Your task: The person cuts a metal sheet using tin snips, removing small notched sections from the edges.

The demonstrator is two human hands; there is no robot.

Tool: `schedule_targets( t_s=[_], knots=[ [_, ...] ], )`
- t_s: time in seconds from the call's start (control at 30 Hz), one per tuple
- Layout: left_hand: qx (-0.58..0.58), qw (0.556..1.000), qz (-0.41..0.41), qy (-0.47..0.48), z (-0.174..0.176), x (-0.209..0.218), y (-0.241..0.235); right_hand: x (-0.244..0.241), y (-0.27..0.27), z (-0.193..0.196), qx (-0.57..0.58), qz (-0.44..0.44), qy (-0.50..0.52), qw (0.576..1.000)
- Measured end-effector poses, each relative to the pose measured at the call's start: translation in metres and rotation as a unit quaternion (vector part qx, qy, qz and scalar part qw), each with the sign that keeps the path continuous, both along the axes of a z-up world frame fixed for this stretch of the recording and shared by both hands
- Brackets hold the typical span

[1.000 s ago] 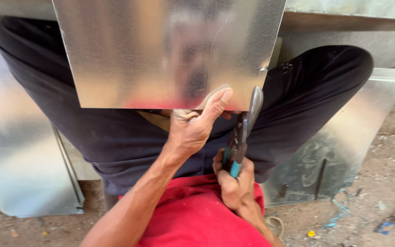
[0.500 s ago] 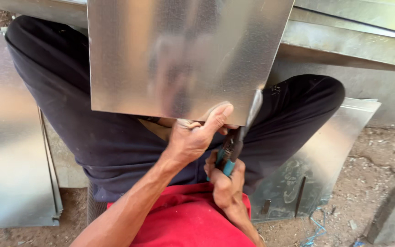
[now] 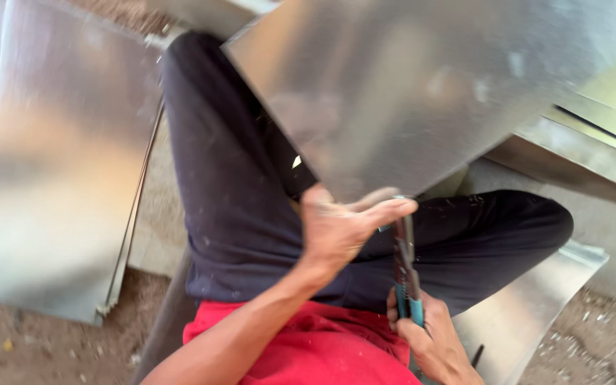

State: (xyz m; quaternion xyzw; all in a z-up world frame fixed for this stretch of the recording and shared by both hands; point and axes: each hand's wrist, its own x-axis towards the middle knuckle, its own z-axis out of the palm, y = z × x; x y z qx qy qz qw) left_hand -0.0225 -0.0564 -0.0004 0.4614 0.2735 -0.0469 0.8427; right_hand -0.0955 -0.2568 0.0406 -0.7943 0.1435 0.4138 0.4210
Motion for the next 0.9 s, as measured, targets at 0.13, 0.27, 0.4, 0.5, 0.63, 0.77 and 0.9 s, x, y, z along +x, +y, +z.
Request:
schedule_targets(
  t_s=[0.13, 0.27, 0.4, 0.5, 0.63, 0.77, 0.9],
  knots=[
    [-0.008, 0.999, -0.034, 0.037, 0.007, 0.009, 0.004, -0.010, -0.027, 0.009, -0.015, -0.025, 0.052, 0.998],
    [0.059, 0.998, 0.005, -0.021, 0.010, 0.025, 0.057, -0.018, -0.047, -0.002, -0.049, -0.028, 0.049, 0.997],
    [0.077, 0.992, 0.070, -0.077, 0.005, 0.024, 0.071, -0.013, -0.035, -0.020, 0.020, -0.079, 0.023, 0.996],
    [0.011, 0.994, 0.099, -0.049, -0.009, 0.016, 0.059, -0.002, -0.022, -0.024, 0.046, -0.047, 0.000, 0.998],
    [-0.027, 0.994, 0.085, -0.070, -0.021, 0.015, 0.058, 0.025, -0.007, -0.015, -0.016, 0.066, -0.032, 0.997],
    [0.236, 0.959, 0.031, -0.152, -0.014, 0.011, 0.086, 0.057, 0.013, 0.002, -0.023, 0.226, -0.086, 0.970],
    [0.161, 0.972, 0.010, -0.171, -0.006, 0.003, 0.105, 0.085, 0.036, 0.000, 0.029, 0.160, 0.066, 0.985]
  ],
)
